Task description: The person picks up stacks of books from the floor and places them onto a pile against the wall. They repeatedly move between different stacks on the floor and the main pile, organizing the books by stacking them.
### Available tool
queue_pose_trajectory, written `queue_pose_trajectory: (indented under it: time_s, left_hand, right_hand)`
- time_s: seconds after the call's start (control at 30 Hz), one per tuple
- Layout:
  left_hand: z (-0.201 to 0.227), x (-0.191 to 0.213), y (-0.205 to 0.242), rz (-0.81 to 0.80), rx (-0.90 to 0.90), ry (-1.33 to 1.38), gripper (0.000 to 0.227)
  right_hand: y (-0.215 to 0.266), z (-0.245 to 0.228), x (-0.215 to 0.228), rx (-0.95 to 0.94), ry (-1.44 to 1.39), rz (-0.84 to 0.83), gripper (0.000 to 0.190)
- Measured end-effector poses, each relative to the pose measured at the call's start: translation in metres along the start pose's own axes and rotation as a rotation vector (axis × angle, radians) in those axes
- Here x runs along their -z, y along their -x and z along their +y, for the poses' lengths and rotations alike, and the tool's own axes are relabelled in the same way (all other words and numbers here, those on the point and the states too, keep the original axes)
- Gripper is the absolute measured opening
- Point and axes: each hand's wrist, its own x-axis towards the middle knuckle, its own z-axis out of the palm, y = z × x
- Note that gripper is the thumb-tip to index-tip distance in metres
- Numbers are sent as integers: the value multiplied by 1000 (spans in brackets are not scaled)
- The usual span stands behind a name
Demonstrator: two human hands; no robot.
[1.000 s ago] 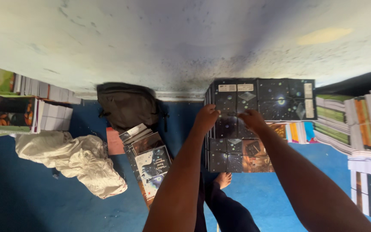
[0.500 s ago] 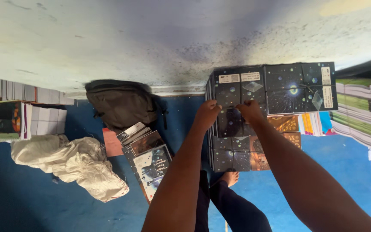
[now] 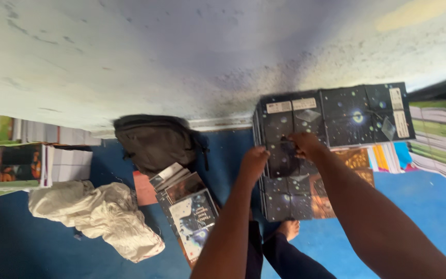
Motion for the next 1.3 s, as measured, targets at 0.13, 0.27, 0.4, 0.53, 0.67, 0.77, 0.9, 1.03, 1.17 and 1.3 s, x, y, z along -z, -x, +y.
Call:
queue_pose_trajectory:
  time_s: [0.13,0.27,0.4,0.53,0.67,0.77,0.9,1.03,1.17,1.3]
  left_hand:
    - [-21,0,39,-18,351,166,31]
    - [-14,-8,63,-19,644,286,26]
    - [11,-17,106,30,995,405,39]
    - [38,-24,128,-107,1082,539,59]
    - [72,-6,146,-123,1159,526,72]
    - [87,19,167,27,1246,569,83]
    - [69,27,214,-58,1330,641,102]
    - [67,18,246,-54,1392,758,120]
    - [105,-7,296,-50,1415,833,122]
    - [140,-37,300,-97,1320,923,125]
  right_hand:
    - [7,14,-8,-26,-84,56,32]
    - [-13,8,-8,-40,-10,93,31]
    - [-9,48,-7,152,116,-23,35]
    - [7,61,-28,-142,38,161,41]
    - [46,74,-18,312,1081,35,65]
    - [82,84,-13,610,1489,-3,77]
    - [129,100,-5,551,1346,7,76]
    - [178,124,-1,114,619,61,46]
    - [217,145,15,-226,-292,249,28]
    - [250,169,51,-220,-454,261,23]
